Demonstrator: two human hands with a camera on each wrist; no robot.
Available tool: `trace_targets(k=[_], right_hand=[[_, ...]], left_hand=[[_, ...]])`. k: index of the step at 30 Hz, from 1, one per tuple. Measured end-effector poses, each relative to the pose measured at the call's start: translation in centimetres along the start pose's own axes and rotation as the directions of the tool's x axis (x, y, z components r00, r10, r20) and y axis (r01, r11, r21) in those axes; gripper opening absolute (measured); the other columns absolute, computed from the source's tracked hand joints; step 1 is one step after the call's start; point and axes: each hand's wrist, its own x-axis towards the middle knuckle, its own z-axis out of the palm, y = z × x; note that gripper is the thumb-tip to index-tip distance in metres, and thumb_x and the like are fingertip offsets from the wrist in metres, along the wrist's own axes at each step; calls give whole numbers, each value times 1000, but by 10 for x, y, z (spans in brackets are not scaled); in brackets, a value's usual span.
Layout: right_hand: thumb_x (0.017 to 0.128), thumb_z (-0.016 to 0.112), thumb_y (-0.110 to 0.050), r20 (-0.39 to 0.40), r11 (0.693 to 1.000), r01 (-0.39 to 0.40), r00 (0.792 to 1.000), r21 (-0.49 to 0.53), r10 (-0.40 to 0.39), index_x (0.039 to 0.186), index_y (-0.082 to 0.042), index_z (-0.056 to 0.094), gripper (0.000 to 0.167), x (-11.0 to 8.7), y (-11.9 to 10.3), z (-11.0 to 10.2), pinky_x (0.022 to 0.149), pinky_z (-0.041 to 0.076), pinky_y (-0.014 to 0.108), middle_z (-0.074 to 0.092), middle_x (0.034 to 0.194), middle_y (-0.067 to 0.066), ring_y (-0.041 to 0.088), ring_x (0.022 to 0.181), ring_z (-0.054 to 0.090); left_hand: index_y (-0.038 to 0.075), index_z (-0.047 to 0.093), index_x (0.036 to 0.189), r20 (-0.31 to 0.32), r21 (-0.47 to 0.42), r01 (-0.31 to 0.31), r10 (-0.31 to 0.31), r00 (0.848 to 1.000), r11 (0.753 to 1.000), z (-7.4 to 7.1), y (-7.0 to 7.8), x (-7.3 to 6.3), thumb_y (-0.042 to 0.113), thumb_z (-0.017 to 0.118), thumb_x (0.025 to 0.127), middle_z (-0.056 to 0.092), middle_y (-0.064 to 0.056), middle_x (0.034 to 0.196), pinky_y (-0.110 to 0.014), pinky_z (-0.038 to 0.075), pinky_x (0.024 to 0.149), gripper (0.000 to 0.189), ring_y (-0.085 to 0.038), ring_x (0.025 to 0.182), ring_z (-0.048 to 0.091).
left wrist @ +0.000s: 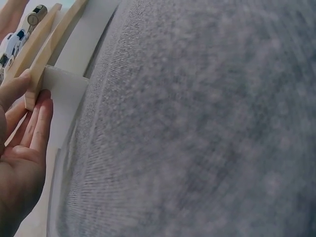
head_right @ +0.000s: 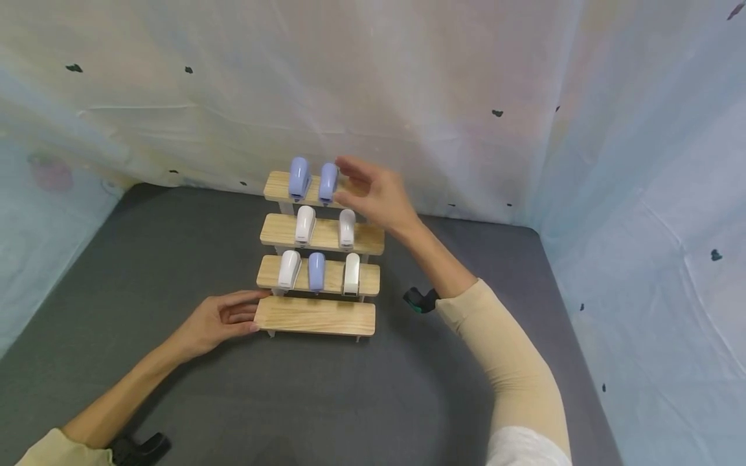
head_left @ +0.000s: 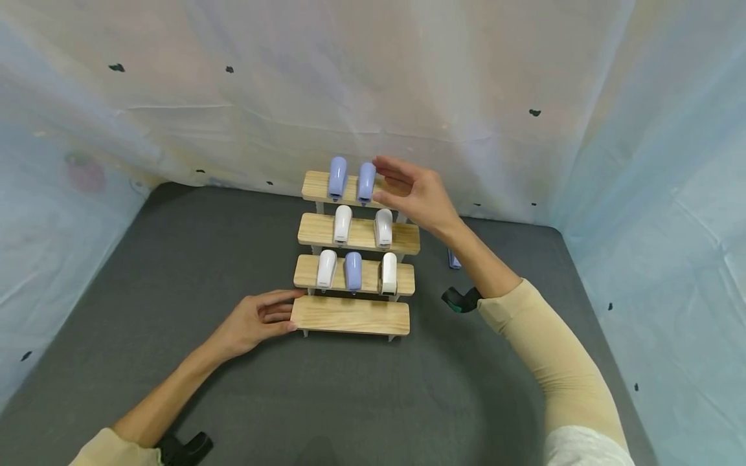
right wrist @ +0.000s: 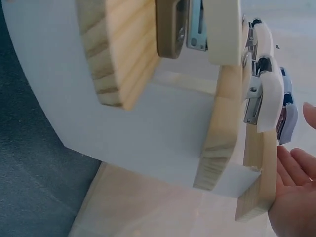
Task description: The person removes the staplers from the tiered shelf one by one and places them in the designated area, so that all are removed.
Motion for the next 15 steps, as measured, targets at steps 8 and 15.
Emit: trace_targets(k=[8, 15], right_hand=[[86, 77, -2, 44, 1000, -30, 999, 10, 29, 147, 4, 43, 70, 15, 24, 3, 110, 44, 34, 51, 145, 19, 28, 132, 52], [86, 80, -10, 91, 997, -74, 993, -35, 77, 150, -1, 42, 75, 20, 25, 1, 107, 44, 25, 48, 149, 12, 21, 132, 52]], left_hand=[[0, 49, 144, -9, 0, 26, -26, 1000, 1000, 0, 0, 0, 6, 75, 89, 50, -26, 142, -32, 57, 89, 61, -18, 117, 63], [-1, 48, 144, -11, 3, 33, -33, 999, 999, -2, 0, -2, 7, 75, 89, 50, -26, 141, -31, 57, 89, 62, -19, 117, 63]])
